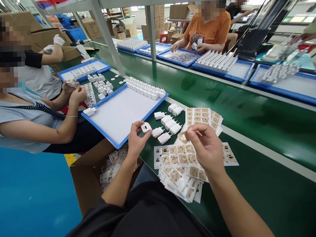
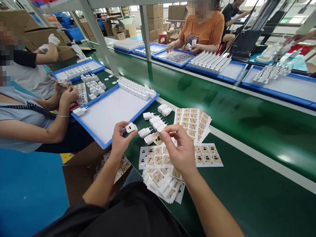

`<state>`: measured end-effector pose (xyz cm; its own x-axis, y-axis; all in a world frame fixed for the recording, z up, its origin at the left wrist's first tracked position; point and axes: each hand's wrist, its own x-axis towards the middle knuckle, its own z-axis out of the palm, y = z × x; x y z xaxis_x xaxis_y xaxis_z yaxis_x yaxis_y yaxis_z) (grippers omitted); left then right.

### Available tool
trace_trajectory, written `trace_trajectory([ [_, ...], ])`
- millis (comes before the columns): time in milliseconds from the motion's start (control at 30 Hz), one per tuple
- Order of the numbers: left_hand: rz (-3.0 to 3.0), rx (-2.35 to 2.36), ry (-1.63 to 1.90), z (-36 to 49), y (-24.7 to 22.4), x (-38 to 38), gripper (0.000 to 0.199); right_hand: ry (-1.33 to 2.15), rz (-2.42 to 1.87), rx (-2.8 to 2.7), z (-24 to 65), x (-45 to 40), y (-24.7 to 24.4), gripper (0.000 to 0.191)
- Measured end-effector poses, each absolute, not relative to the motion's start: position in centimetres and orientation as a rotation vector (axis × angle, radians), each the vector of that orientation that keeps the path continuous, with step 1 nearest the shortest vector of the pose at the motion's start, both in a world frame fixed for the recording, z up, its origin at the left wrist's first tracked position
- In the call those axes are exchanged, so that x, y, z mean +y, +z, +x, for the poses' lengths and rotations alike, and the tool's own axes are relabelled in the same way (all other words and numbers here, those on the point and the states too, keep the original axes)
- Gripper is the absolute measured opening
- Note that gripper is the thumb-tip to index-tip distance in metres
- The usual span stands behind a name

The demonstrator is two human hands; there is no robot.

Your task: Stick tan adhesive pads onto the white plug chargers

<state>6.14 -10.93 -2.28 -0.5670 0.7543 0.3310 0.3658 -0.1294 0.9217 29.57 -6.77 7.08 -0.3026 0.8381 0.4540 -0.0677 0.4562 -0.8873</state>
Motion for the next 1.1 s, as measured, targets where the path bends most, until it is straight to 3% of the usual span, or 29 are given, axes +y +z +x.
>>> trace_trajectory([
  [333, 1.143, 1.771, 1.539, 4.4, -6.3, -6.9, 0.033, 1.07, -0.83, -1.762, 28.8, -5.0, 5.1, 0.014],
  [533, 1.4, 1.846, 1.564, 6.6, -1.9, -10.4, 0.024, 1.06, -0.841, -1.841, 28.1, -4.9, 4.3, 0.014],
  [767, 1.379, 1.482, 1.299, 8.7, 1.1, -13.8, 0.029, 1.111, -0.729, -2.021, 26.8, -6.0, 3.1, 0.013],
  [867, 1.307, 1.562, 1.187, 5.8, 0.0, -16.3, 0.028, 0.972, -0.762, -2.295, 27.0, -5.5, 2.6, 0.015],
  [1000, 1.231, 1.662, 0.765, -1.1, -3.4, -20.7, 0.034, 0.648, -0.96, -2.732, 27.7, -4.2, 1.6, 0.014],
  [1100, 1.06, 2.039, 0.589, -5.8, -6.8, -22.7, 0.039, 0.634, -1.024, -2.819, 27.8, -3.6, 0.6, 0.016],
])
